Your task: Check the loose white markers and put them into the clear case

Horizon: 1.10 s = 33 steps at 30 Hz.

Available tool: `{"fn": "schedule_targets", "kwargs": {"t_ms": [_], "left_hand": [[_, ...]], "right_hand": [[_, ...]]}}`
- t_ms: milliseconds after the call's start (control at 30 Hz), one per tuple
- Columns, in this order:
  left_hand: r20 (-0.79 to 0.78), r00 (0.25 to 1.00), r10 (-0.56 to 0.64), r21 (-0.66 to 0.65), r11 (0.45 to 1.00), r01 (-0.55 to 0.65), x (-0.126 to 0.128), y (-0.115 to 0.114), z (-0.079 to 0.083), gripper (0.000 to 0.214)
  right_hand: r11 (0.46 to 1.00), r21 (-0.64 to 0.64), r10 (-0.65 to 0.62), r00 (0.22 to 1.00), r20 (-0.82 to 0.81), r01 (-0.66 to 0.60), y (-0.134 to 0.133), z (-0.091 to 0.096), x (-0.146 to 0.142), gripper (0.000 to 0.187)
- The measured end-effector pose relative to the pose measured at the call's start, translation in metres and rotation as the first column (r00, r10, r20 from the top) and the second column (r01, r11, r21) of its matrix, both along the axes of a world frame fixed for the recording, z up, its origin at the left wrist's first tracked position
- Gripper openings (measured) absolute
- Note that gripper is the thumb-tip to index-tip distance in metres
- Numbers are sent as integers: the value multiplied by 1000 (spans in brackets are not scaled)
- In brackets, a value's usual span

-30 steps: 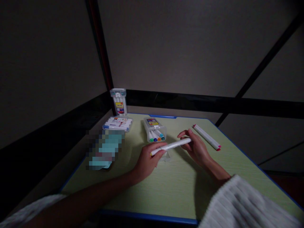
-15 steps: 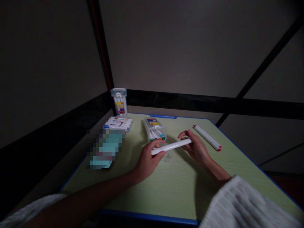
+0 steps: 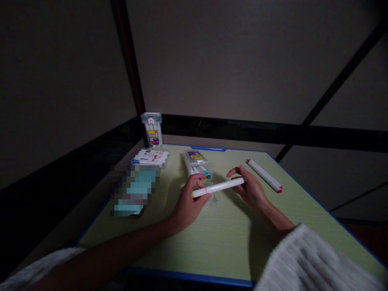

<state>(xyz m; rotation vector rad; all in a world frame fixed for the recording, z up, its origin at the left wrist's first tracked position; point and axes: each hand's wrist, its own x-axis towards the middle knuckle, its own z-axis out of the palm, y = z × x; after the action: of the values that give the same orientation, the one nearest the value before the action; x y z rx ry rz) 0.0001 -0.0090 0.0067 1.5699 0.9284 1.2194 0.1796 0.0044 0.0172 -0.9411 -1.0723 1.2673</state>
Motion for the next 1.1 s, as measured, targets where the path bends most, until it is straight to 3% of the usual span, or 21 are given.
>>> {"fn": "schedule_targets", "kwargs": {"t_ms": [367,900,1100], "left_hand": [[10,1000,-17,-19,1000,17,0,0,0,34],[90,994,-63,-82,994,70,2,2,-5,30],[128,990,-66,-89,993,78,3,2,-6,26]], "right_hand": [[1000,16,-9,990,-141,12,-3,9,0,18],[971,112,-188,966,-176,209,2,7,4,26],[918,201,-286,923,-259,341,5,9,10,22]]}}
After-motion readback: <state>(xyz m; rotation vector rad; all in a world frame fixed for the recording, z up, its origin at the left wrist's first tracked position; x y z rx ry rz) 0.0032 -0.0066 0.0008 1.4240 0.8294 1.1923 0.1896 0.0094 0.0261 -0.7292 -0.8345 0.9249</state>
